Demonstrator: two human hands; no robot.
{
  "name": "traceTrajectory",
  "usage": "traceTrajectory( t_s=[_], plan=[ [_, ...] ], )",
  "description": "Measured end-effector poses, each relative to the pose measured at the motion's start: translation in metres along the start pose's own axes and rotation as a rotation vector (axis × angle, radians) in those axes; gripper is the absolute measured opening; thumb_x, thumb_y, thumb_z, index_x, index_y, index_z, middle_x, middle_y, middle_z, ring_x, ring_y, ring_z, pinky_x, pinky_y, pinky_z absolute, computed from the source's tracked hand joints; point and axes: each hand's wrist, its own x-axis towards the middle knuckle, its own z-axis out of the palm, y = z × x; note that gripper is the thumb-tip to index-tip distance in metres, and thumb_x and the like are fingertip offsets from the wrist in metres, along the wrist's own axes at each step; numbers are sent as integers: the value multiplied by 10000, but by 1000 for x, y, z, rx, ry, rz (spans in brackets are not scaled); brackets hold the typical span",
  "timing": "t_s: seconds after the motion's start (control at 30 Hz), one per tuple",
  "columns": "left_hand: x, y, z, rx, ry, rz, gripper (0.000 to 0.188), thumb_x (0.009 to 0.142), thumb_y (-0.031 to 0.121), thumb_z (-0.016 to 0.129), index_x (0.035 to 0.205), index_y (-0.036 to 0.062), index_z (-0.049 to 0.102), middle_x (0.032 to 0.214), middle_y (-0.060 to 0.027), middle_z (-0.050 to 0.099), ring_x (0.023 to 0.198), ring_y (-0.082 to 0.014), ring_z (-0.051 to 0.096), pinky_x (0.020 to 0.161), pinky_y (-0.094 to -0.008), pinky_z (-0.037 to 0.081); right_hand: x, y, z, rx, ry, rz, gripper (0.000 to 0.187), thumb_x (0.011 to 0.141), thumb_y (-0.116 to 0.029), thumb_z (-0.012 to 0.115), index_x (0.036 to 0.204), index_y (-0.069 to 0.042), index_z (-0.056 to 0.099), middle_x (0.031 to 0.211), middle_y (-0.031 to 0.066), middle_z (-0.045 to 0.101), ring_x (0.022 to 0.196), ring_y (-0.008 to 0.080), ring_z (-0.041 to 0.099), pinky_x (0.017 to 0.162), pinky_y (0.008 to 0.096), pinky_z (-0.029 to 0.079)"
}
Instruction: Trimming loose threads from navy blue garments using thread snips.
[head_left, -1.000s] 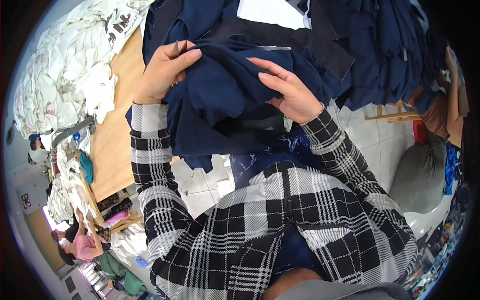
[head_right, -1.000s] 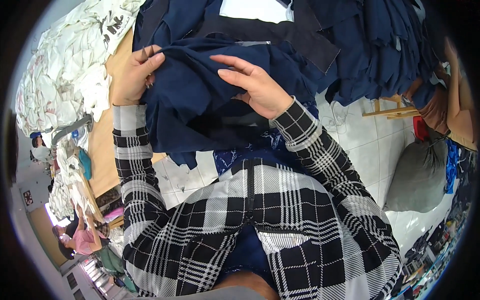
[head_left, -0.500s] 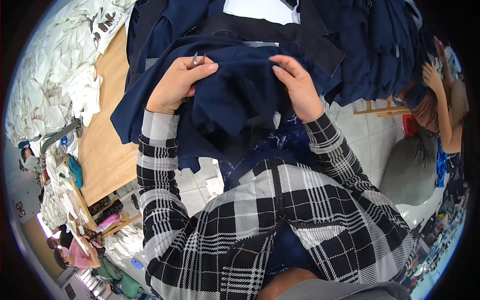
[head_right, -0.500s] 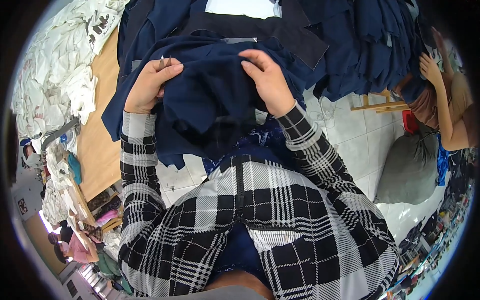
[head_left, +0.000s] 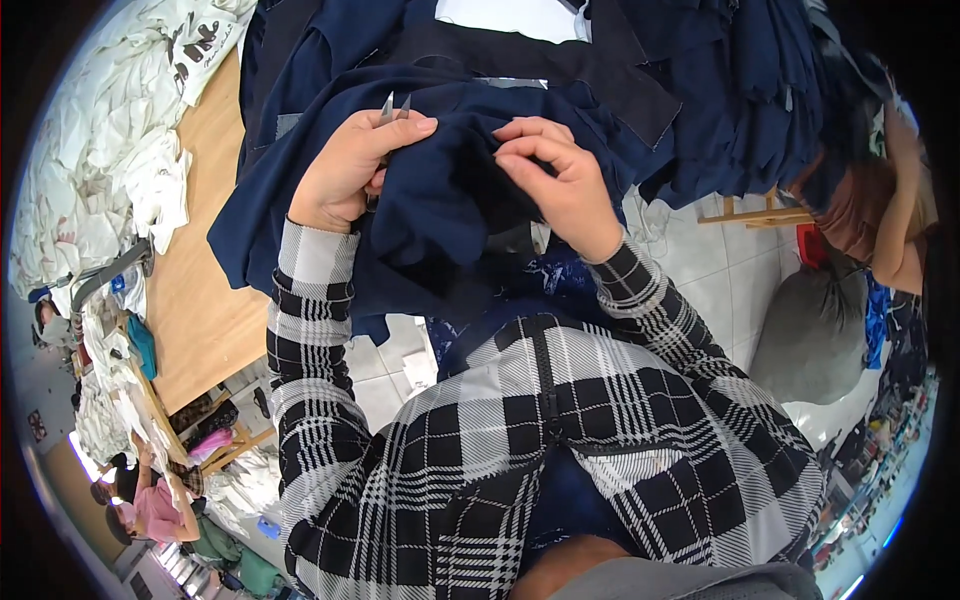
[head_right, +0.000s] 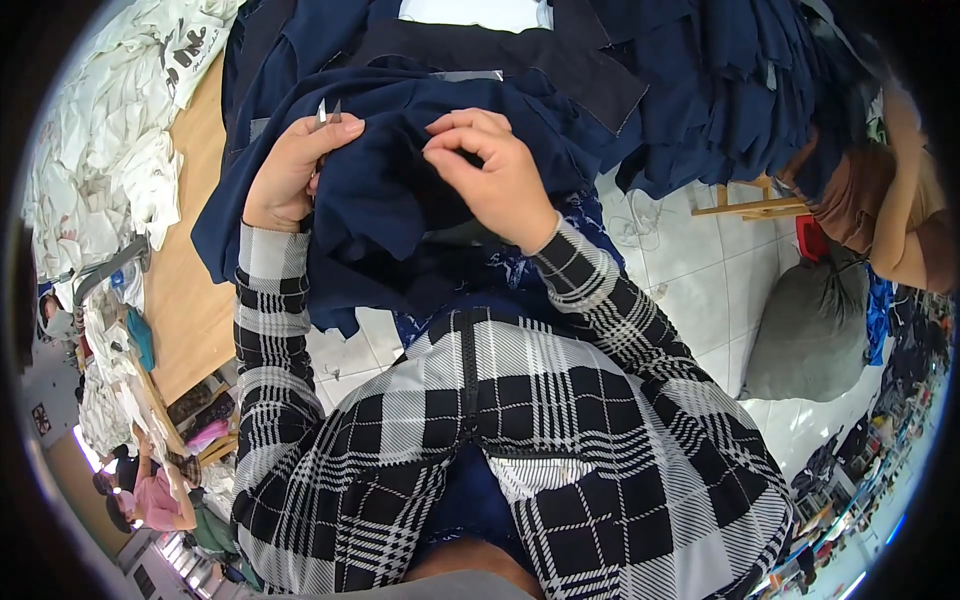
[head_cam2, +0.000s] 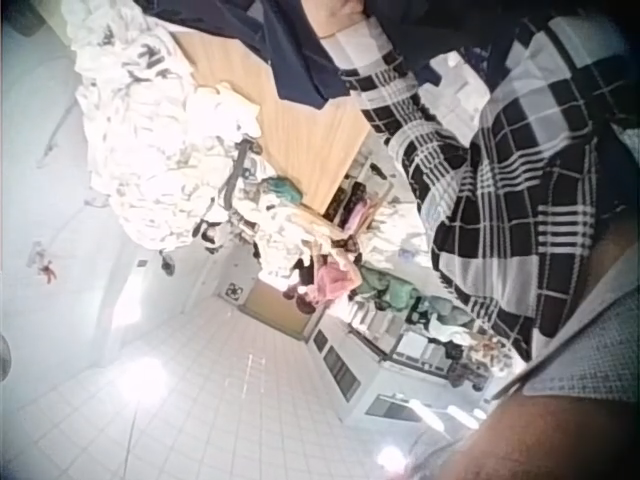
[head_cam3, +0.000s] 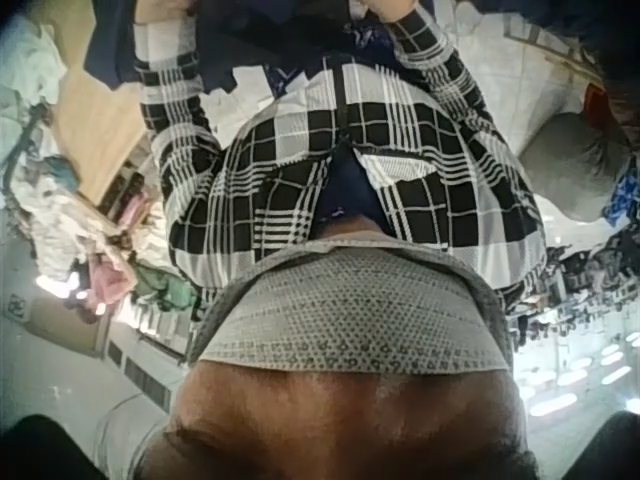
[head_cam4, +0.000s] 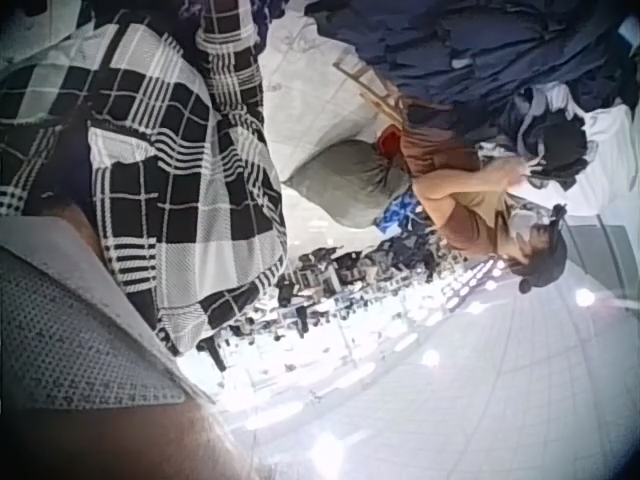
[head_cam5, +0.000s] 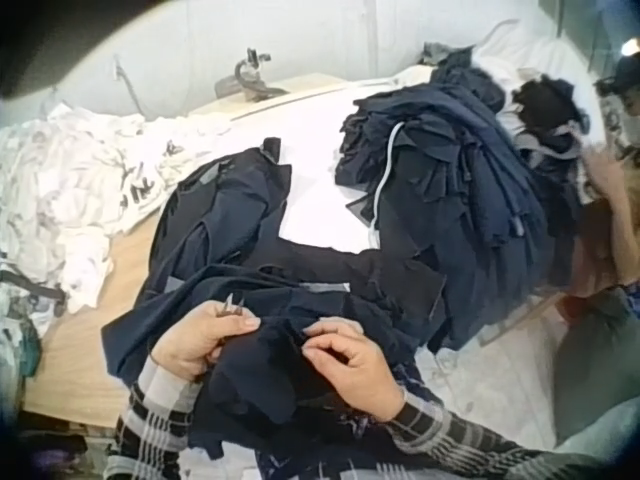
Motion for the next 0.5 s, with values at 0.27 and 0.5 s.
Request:
traceTrajectory(
  t_s=[0.27, 0.5],
  plan=[
    [0, -6, 0, 29, 27, -5, 101, 813, 170, 665, 822, 73, 637, 569, 79, 540, 387, 14, 402, 351, -137, 250, 3, -5, -28, 735, 59, 551, 144, 900, -123, 557, 970, -8, 607, 902, -1, 605, 833, 57, 548, 772, 169, 429],
    [3, -12, 5, 40, 22, 15, 159, 811, 205, 680, 801, 51, 643, 550, 66, 523, 376, 17, 398, 341, -116, 270, 0, -3, -29, 768, 65, 590, 165, 899, -115, 557, 1021, -7, 584, 917, 15, 610, 848, 68, 558, 792, 179, 436]
  ],
)
